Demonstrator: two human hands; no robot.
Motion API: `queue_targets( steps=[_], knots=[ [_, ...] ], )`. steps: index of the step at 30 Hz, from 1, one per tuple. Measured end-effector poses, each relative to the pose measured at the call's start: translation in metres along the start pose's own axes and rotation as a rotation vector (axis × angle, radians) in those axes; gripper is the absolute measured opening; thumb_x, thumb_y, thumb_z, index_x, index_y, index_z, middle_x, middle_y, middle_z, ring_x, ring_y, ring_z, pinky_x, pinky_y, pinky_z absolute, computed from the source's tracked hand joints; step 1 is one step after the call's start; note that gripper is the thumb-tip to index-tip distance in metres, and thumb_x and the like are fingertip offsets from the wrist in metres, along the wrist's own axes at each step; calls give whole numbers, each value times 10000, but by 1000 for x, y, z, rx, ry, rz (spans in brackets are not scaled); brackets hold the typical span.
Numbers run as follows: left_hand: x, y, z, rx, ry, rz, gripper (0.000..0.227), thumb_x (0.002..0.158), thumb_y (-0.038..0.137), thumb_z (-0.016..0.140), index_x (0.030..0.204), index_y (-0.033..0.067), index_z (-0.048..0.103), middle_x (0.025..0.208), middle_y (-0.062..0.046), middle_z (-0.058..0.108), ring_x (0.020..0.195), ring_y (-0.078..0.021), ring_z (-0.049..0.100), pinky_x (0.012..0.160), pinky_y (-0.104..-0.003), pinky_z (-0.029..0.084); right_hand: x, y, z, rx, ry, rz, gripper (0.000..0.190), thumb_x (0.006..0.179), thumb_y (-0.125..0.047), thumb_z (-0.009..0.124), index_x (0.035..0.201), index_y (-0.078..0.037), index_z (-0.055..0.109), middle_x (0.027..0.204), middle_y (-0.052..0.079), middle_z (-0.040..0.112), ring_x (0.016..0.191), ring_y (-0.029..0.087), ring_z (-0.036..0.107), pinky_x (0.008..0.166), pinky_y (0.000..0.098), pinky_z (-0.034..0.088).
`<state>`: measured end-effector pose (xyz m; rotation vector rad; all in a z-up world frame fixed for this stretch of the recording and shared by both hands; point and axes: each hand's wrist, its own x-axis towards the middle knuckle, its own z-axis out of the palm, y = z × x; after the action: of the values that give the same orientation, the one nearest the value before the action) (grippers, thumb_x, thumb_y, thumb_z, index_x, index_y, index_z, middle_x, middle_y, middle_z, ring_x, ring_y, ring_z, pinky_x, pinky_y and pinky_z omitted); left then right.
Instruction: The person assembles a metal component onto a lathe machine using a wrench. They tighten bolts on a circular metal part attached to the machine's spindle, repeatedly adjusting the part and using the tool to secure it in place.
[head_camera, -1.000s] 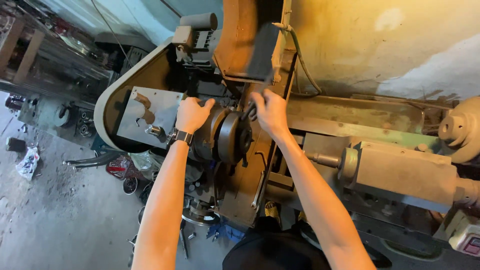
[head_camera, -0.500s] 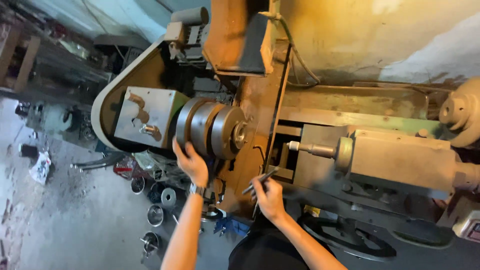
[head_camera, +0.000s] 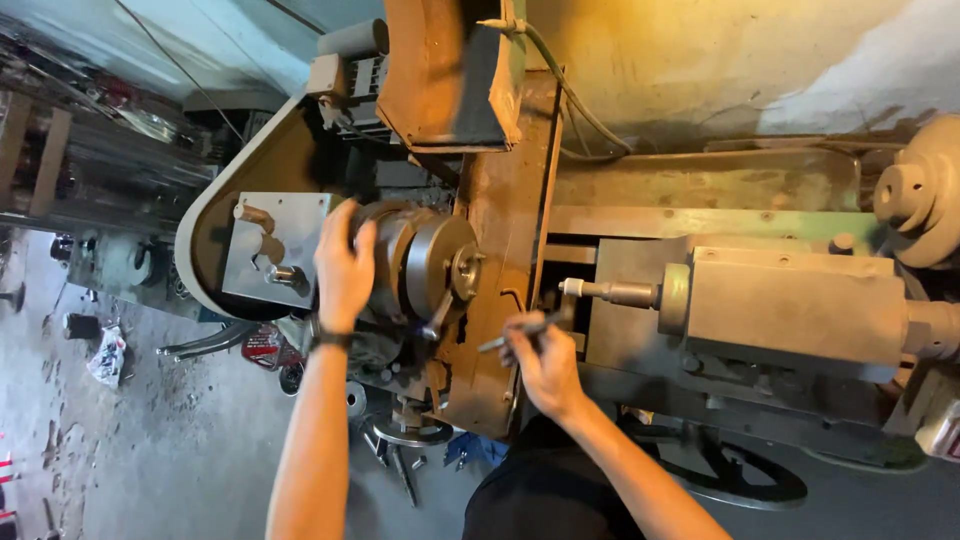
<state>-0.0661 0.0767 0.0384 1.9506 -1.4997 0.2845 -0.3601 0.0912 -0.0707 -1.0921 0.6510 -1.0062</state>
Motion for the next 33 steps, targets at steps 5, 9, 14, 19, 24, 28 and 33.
queue_targets(
  steps=[5, 9, 14, 19, 24, 28, 33],
  knots=[
    [14, -26, 10, 128, -374, -213, 343, 1026, 213, 628, 1261, -34, 662, 1086, -297, 706, 1023, -469, 670, 891, -471, 535, 101, -28, 3, 26, 90, -57, 149, 1075, -160, 577, 1001, -34, 606, 733, 31, 655, 613, 121, 635, 569, 271, 526],
    [4, -21, 5, 63, -216, -62, 345, 1044, 198, 632, 1265, -65, 655, 1092, -312, 703, 1016, -484, 681, 877, -476, 545, 173, -52, 26, -231, -7, -45, 215, 1003, -203, 665, 969, 0, 602, 712, 123, 666, 594, 209, 669, 546, 363, 522],
    [6, -14, 7, 61, -204, -174, 350, 1037, 244, 642, 1253, -29, 676, 1077, -284, 728, 996, -448, 707, 898, -448, 553, 217, -17, 53, -544, -57, -243, 324, 939, -238, 768, 863, 39, 619, 784, 273, 668, 756, 469, 652, 628, 485, 518],
    [4, -16, 8, 97, -140, -242, 487, 986, 322, 729, 1287, -54, 657, 1149, -318, 695, 1091, -466, 660, 948, -484, 494, 214, -13, 51, -582, -186, -31, 341, 929, -259, 753, 858, 44, 615, 787, 306, 642, 782, 508, 632, 657, 519, 504],
    [3, -16, 8, 54, -149, -256, 490, 986, 356, 729, 1258, -46, 659, 1161, -303, 704, 1112, -437, 680, 966, -465, 511, 208, -26, 50, -535, -147, -37, 348, 961, -257, 724, 864, 54, 599, 759, 273, 670, 703, 448, 654, 627, 509, 499],
    [-4, -10, 3, 41, -180, -372, 444, 997, 371, 691, 1235, -4, 691, 1094, -265, 739, 1032, -397, 721, 935, -451, 541, 209, -19, 41, -377, 21, -405, 254, 1002, -217, 729, 978, 29, 673, 828, 213, 710, 689, 293, 676, 629, 417, 541],
    [-72, -18, 24, 70, 137, -282, 386, 1045, 267, 643, 1294, -28, 638, 1198, -280, 707, 1085, -428, 663, 970, -477, 495, 200, -59, 24, -319, 109, -194, 226, 982, -194, 711, 952, 25, 668, 671, 147, 671, 557, 204, 626, 552, 377, 504]
  ],
)
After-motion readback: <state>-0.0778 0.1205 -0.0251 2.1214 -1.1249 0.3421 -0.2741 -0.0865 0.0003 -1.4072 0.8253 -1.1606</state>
